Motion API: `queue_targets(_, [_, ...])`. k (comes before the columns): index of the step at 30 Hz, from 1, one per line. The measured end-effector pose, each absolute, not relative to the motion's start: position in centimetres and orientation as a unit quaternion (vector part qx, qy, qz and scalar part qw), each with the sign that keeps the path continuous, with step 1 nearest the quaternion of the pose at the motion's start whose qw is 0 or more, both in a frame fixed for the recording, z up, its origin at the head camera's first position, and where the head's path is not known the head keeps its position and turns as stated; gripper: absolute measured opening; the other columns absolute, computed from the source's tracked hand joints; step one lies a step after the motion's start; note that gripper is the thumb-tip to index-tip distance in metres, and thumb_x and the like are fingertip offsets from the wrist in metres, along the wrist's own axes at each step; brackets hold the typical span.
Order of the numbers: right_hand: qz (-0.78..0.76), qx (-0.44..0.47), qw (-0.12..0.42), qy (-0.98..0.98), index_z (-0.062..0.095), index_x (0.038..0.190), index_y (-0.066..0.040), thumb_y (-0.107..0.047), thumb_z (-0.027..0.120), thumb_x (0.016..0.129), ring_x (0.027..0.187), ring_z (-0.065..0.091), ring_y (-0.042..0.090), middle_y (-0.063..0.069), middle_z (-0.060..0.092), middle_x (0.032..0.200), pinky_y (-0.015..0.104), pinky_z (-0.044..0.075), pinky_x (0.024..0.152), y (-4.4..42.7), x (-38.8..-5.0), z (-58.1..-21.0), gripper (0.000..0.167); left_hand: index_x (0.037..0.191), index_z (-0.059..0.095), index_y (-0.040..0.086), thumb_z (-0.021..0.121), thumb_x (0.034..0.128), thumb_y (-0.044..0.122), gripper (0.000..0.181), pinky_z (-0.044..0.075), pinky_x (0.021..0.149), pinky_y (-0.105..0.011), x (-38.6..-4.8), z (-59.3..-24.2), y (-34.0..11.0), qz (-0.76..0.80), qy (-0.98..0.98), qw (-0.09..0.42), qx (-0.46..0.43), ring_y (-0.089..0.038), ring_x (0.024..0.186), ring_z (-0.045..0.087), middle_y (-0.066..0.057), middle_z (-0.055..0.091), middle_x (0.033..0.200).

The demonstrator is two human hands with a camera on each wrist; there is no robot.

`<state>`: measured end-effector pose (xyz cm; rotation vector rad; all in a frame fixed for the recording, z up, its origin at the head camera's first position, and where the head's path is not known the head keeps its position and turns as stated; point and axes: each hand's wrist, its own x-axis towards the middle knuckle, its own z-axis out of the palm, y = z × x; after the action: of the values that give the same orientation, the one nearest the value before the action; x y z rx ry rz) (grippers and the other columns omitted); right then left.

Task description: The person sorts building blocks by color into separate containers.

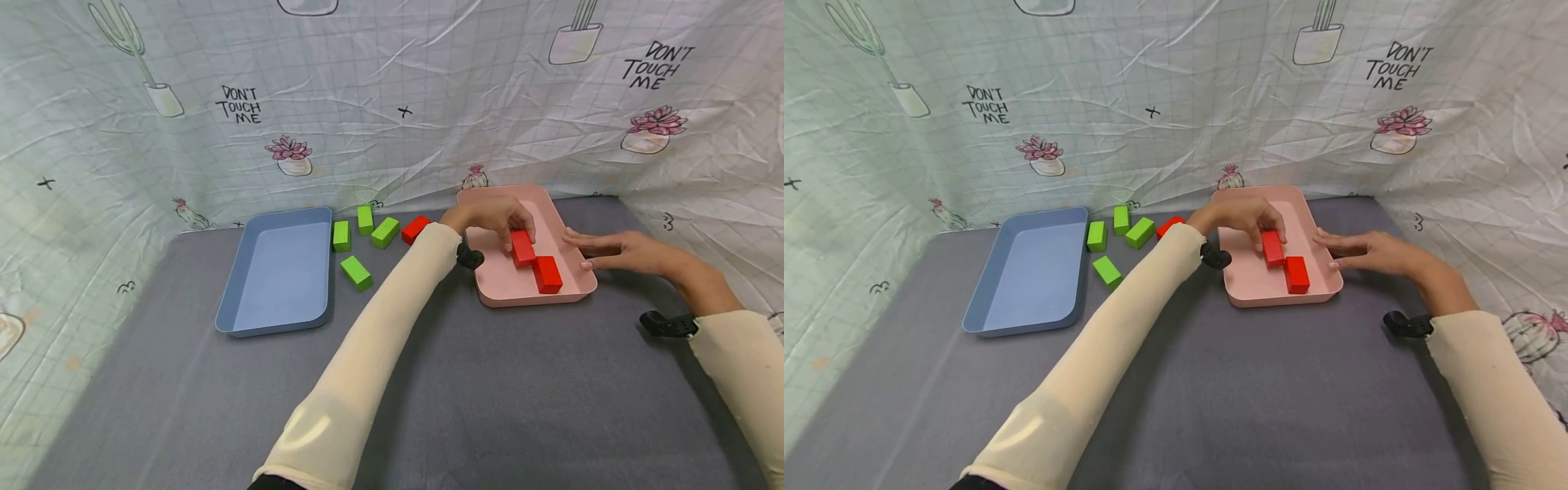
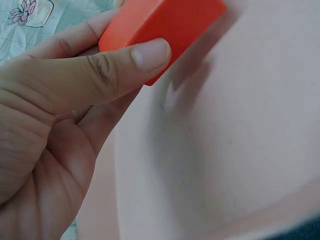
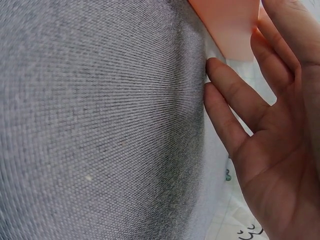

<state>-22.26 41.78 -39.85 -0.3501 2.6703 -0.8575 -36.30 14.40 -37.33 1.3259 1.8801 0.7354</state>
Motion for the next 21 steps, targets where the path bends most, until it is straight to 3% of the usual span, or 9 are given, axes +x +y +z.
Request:
queue_targets(15, [-0.3,-0.133,0.159,0.931,0.046,0.154,-0.024,-0.027,0.074,0.095,0.148,0.028,0.042,0.006,0.03,0.164,0.065,0.029,0.108,41.74,-22.27,-39.76,0.066,0.116,0.069,-0.005,0.073,0.0845,-0.014,0.033,0.05,0.092,-0.021,-36.42,-37.27,14.63,0.275,0.725,0.386,0.499,-0.019,0.097,0.059,-0.01,0.069,0.106])
queue_targets(18, [-0.3,-0.133,0.159,0.931,0.046,0.154,-0.025,-0.028,0.074,0.095,0.148,0.028,0.043,0.006,0.03,0.164,0.065,0.029,0.108,41.81,-22.25,-39.78,0.066,0.12,0.068,-0.005,0.071,0.085,-0.016,0.036,0.05,0.093,-0.021,-36.29,-37.41,14.7,0.279,0.718,0.407,0.49,-0.02,0.101,0.059,-0.012,0.069,0.113])
queue_targets(21, [-0.306,-0.135,0.159,0.929,0.047,0.154,-0.024,-0.027,0.074,0.094,0.148,0.028,0.043,0.006,0.03,0.164,0.065,0.029,0.109,41.82,-22.14,-39.78,0.066,0.128,0.064,-0.005,0.068,0.0862,-0.016,0.044,0.048,0.098,-0.019,-36.1,-37.47,14.71,0.28,0.712,0.424,0.484,-0.018,0.115,0.059,-0.014,0.066,0.128])
